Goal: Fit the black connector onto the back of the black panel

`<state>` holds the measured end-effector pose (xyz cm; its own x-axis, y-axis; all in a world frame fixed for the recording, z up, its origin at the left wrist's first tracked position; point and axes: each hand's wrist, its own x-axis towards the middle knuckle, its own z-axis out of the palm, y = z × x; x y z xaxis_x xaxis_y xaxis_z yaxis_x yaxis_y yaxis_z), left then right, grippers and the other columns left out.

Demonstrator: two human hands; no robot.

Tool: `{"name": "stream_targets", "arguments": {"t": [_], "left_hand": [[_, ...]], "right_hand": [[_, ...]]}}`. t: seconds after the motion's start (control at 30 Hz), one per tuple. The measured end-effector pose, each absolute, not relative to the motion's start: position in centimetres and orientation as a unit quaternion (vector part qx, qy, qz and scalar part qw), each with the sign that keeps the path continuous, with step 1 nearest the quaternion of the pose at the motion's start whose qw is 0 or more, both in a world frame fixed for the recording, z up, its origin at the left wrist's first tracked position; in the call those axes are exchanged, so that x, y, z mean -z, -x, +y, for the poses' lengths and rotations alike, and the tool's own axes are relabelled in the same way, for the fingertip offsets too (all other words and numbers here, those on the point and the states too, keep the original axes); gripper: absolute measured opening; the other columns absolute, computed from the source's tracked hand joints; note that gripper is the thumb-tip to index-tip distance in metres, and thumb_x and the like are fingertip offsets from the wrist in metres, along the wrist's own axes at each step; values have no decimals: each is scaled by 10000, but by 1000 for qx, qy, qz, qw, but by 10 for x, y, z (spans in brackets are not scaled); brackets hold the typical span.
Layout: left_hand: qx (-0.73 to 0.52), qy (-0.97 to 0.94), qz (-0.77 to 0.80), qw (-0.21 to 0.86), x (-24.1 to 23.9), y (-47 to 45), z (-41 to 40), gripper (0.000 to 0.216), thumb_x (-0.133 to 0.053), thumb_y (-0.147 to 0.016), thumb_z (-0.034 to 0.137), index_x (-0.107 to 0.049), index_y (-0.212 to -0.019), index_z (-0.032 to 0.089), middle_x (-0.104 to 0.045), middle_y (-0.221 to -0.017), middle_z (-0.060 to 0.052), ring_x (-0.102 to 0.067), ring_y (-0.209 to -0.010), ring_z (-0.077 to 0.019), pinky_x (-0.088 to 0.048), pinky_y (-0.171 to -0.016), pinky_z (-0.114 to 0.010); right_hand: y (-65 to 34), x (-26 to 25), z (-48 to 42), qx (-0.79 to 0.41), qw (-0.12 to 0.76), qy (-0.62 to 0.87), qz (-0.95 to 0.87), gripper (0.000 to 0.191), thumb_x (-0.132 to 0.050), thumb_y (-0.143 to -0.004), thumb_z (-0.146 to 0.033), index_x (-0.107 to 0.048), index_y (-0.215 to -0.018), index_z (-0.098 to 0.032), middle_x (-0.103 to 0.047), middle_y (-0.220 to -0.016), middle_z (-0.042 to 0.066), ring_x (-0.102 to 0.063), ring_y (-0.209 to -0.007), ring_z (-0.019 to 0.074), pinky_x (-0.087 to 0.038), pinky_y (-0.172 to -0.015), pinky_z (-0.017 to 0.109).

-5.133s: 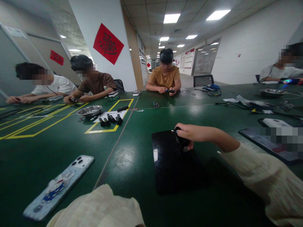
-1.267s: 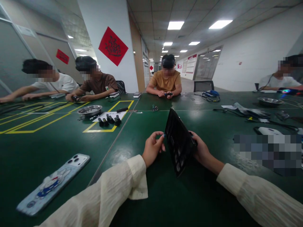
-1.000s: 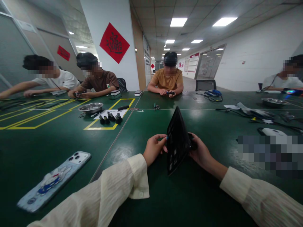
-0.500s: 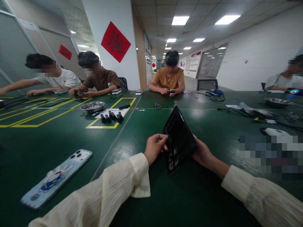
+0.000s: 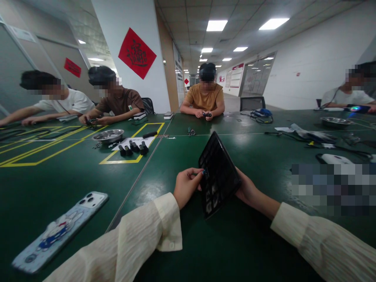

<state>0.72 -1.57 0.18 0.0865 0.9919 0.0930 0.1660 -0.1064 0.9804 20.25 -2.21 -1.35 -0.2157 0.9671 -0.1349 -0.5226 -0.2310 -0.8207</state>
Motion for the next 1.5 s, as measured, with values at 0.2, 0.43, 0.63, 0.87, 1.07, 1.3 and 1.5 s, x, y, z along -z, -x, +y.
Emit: {"name": "stream_targets", "arguments": {"t": [0.2,0.43,0.63,0.87,1.07,1.3,1.5], "left_hand": [[-469,-574,489,459,-3,-7,-15,288,-625,-717,338,-666,-865,94,-497,-404,43,-423,-343,-55,-298,-383,-165],[-472,-573,496,449,-6,-8,-16,304,-643,-700,397,-671,-799,112,-483,-425,49,-377,-333,-46,-254,-354,-172],[-451,-560,492,491,-10,-5,-14,274,-647,-700,371,-667,-796,115,-484,-449,48,-352,-357,-33,-216,-373,-167],[-422,-573,467,525,-8,-6,-14,310,-627,-707,389,-636,-852,115,-508,-502,48,-361,-375,-33,-258,-402,-167],[-437,-624,498,413,-1,0,-6,274,-522,-788,399,-563,-894,149,-431,-443,79,-391,-379,-72,-295,-426,-188],[-320,-823,459,102,-10,12,-1,153,-486,-723,153,-602,-820,173,-572,-829,-46,-522,-837,-191,-412,-775,-329],[-261,-869,418,48,-14,11,-8,264,-520,-668,150,-586,-922,179,-521,-952,-67,-473,-916,-220,-408,-823,-365]], "right_hand": [[-200,14,-23,-690,542,347,-330,269,-487,-806,-356,-582,-1037,-256,-633,-802,9,-569,-644,171,-457,-602,334],[-203,13,-24,-685,527,352,-358,342,-475,-802,-398,-572,-1104,-268,-649,-873,31,-597,-725,200,-467,-646,362],[-203,11,-24,-682,522,362,-361,316,-489,-786,-410,-595,-1039,-253,-654,-891,35,-608,-782,213,-473,-661,363],[-201,10,-24,-693,530,353,-338,293,-476,-803,-371,-593,-1042,-248,-657,-846,25,-606,-719,196,-484,-629,350],[-201,8,-26,-693,531,363,-325,276,-479,-798,-327,-595,-1034,-245,-652,-871,29,-606,-754,204,-484,-646,356],[-201,5,-27,-698,535,358,-314,216,-484,-799,-313,-586,-982,-259,-624,-760,-6,-559,-607,161,-461,-585,320],[-201,8,-26,-694,538,349,-327,227,-483,-808,-346,-581,-993,-261,-609,-749,-13,-560,-639,165,-451,-625,330]]}}
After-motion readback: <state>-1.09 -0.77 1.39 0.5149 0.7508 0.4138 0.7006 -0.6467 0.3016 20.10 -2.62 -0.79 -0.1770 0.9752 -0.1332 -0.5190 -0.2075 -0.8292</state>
